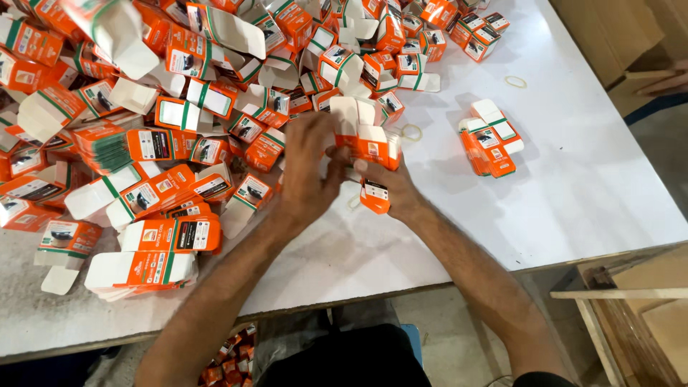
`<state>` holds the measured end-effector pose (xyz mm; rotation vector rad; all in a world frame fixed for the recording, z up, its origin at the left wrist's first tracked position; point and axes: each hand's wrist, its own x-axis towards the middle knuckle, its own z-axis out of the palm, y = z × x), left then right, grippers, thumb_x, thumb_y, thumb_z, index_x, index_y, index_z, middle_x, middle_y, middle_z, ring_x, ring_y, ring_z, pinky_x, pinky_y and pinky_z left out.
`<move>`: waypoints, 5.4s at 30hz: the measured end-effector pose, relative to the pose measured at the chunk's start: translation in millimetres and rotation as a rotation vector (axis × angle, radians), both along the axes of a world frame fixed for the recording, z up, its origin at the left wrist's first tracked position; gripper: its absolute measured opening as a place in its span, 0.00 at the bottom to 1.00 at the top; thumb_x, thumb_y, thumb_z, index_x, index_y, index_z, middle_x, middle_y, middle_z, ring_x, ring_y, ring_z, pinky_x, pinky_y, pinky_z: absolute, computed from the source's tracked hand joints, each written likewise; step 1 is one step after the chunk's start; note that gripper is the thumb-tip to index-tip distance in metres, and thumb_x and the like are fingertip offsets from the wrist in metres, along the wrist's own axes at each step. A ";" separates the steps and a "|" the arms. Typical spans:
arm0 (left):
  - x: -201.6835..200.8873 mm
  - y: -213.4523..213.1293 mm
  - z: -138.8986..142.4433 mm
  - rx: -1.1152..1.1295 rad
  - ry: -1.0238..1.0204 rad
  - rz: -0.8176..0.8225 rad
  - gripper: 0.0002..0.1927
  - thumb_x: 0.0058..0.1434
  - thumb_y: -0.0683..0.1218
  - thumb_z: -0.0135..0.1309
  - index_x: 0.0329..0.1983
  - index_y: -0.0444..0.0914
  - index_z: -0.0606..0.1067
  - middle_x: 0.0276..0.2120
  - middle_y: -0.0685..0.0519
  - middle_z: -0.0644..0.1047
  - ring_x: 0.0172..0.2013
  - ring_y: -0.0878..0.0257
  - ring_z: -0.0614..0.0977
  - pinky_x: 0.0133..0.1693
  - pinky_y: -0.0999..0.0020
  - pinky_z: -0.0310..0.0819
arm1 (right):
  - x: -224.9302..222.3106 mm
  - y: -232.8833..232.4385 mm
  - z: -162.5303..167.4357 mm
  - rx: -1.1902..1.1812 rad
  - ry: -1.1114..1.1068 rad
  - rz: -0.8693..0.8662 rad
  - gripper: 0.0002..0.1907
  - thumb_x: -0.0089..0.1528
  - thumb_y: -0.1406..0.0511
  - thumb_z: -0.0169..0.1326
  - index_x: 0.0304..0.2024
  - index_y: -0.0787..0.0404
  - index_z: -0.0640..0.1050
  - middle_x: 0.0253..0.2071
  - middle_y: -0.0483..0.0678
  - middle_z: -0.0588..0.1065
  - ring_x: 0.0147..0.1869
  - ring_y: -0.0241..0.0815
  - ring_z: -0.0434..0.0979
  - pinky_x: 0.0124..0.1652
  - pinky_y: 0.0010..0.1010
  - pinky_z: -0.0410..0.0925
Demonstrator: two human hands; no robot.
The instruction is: The person picks up flat die-cut paper cartons one at a time from a large pile on the table and folds them by hand into small open boxes, creasing the flaps and setting each finished box on the table in a growing stack. The person repeats this folding cycle continuously throughout the clip.
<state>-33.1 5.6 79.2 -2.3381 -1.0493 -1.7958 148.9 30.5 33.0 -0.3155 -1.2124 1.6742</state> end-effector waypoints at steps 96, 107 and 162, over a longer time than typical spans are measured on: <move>0.3 -1.2 -11.9 0.054 -0.047 -0.045 0.18 0.74 0.49 0.47 0.57 0.31 0.66 0.46 0.41 0.72 0.49 0.52 0.73 0.53 0.58 0.68 | 1.1 2.7 2.3 -0.048 -0.026 -0.102 0.27 0.59 0.72 0.63 0.60 0.66 0.71 0.52 0.51 0.77 0.55 0.44 0.80 0.55 0.41 0.76; 5.5 16.7 -35.2 -0.721 -0.875 -0.567 0.17 0.65 0.40 0.54 0.56 0.38 0.67 0.49 0.49 0.75 0.52 0.64 0.77 0.57 0.65 0.73 | -12.4 -23.1 12.2 0.573 -0.376 -0.493 0.43 0.58 0.71 0.67 0.72 0.68 0.61 0.68 0.51 0.70 0.71 0.39 0.70 0.69 0.33 0.65; -3.7 1.7 -18.6 -0.092 -0.120 -0.214 0.19 0.74 0.47 0.46 0.60 0.28 0.64 0.49 0.40 0.70 0.50 0.55 0.73 0.52 0.61 0.68 | 2.6 3.2 -6.9 -0.013 -0.018 -0.126 0.31 0.62 0.71 0.65 0.65 0.68 0.69 0.56 0.53 0.75 0.59 0.44 0.78 0.57 0.41 0.75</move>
